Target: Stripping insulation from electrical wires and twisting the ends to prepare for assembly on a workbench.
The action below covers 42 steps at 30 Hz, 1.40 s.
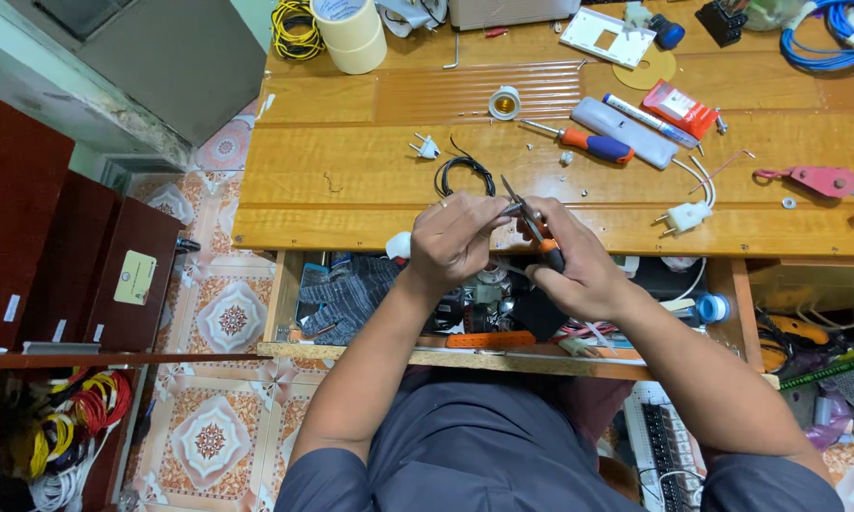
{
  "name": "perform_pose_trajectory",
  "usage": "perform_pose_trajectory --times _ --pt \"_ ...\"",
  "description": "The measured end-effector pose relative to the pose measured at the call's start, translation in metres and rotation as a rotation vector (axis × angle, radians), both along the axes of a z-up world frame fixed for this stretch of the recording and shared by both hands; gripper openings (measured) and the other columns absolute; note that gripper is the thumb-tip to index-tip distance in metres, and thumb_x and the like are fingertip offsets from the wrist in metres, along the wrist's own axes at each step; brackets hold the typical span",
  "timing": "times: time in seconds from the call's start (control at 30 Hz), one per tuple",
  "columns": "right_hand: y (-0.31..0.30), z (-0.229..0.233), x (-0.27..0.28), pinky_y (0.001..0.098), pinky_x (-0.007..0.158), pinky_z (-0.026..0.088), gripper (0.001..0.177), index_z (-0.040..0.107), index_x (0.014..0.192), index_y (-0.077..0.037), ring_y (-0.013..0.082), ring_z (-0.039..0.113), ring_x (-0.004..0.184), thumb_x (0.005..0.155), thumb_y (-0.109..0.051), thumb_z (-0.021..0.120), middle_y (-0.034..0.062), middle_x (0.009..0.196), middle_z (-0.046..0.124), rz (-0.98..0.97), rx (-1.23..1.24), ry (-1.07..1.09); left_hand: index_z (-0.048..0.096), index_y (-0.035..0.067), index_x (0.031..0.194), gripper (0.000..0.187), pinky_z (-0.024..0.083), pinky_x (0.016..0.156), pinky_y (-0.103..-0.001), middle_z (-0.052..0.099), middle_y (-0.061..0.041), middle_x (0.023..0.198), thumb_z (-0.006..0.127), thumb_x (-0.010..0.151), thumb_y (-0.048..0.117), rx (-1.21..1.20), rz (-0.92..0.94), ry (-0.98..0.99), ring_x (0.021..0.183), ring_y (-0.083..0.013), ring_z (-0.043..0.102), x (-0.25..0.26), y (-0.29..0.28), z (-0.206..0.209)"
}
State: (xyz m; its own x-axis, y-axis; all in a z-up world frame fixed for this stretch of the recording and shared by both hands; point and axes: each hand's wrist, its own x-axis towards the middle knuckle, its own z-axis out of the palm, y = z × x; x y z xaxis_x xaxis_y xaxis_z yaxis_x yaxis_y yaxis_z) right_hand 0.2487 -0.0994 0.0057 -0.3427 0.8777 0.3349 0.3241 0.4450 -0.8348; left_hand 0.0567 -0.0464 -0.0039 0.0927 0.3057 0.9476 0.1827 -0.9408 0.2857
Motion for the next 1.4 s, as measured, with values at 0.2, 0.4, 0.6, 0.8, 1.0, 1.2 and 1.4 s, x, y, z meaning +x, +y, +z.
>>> perform_pose_trajectory --times 0.2,0.4,0.6,0.8,1.0,1.2,1.4 --pt "0.004 -0.015 0.0 0.0466 0.083 0.048 0.065 0.051 0.137 -0.004 0.0295 0.058 0.089 0.073 -0.002 0.062 0.0127 0.1 0.055 -0.052 0.102 -0.041 0.079 0.003 0.098 0.007 0.059 0.057 -0.037 0.073 -0.01 0.081 0.073 0.094 0.006 -0.035 0.06 0.008 0.061 -0.0297 0.07 0.007 0.001 -0.01" --pt "0.003 -0.001 -0.006 0.0512 0.079 0.048 0.069 0.046 0.14 -0.006 0.0315 0.058 0.088 0.074 -0.002 0.063 0.0171 0.092 0.051 -0.051 -0.06 -0.052 0.075 0.005 0.096 0.007 0.058 0.058 -0.033 0.067 -0.007 0.076 0.068 0.097 0.006 0.022 0.173 0.134 0.061 -0.0275 0.067 0.002 0.009 -0.019" --pt "-0.004 -0.02 -0.012 0.0404 0.078 0.054 0.065 0.051 0.134 -0.004 0.0219 0.059 0.08 0.07 0.005 0.064 0.0105 0.086 0.057 0.01 -0.494 0.319 0.07 0.01 0.086 0.015 0.057 0.059 -0.032 0.057 -0.003 0.068 0.06 0.097 0.005 0.016 0.267 0.342 0.061 -0.0261 0.064 -0.009 0.001 0.018" --pt "-0.018 -0.013 -0.046 0.0425 0.072 0.061 0.057 0.057 0.125 0.004 0.0314 0.071 0.082 0.069 0.013 0.056 0.0199 0.094 0.067 -0.078 -0.814 0.83 0.062 0.016 0.094 0.02 0.054 0.061 -0.03 0.055 0.0 0.079 0.065 0.074 0.018 0.066 0.386 0.784 0.07 -0.0213 0.064 -0.018 0.02 0.005" --pt "-0.008 -0.083 -0.048 0.0458 0.064 0.063 0.032 0.059 0.114 0.0 0.0294 0.07 0.075 0.082 0.004 0.058 0.016 0.09 0.065 -0.103 -0.868 1.035 0.065 0.008 0.093 0.031 0.06 0.068 -0.043 0.066 -0.008 0.085 0.081 0.069 0.02 -0.099 0.191 1.099 0.073 -0.0329 0.071 -0.013 0.04 0.006" --pt "-0.025 -0.061 -0.064 0.0474 0.062 0.055 0.025 0.052 0.106 0.002 0.0291 0.062 0.071 0.084 0.011 0.061 0.0135 0.087 0.056 -0.129 -0.971 1.139 0.073 0.011 0.081 0.01 0.059 0.06 -0.042 0.071 -0.005 0.075 0.068 0.074 0.014 -0.223 0.14 1.335 0.068 -0.0322 0.074 0.006 0.054 -0.015" --pt "-0.032 -0.055 -0.069 0.0447 0.065 0.051 0.025 0.052 0.102 -0.001 0.0282 0.058 0.072 0.083 0.012 0.059 0.0098 0.085 0.051 -0.091 -1.036 1.257 0.074 0.01 0.07 0.016 0.057 0.055 -0.044 0.072 -0.008 0.068 0.063 0.078 0.004 -0.088 0.151 1.306 0.064 -0.0328 0.073 0.015 0.048 -0.007"
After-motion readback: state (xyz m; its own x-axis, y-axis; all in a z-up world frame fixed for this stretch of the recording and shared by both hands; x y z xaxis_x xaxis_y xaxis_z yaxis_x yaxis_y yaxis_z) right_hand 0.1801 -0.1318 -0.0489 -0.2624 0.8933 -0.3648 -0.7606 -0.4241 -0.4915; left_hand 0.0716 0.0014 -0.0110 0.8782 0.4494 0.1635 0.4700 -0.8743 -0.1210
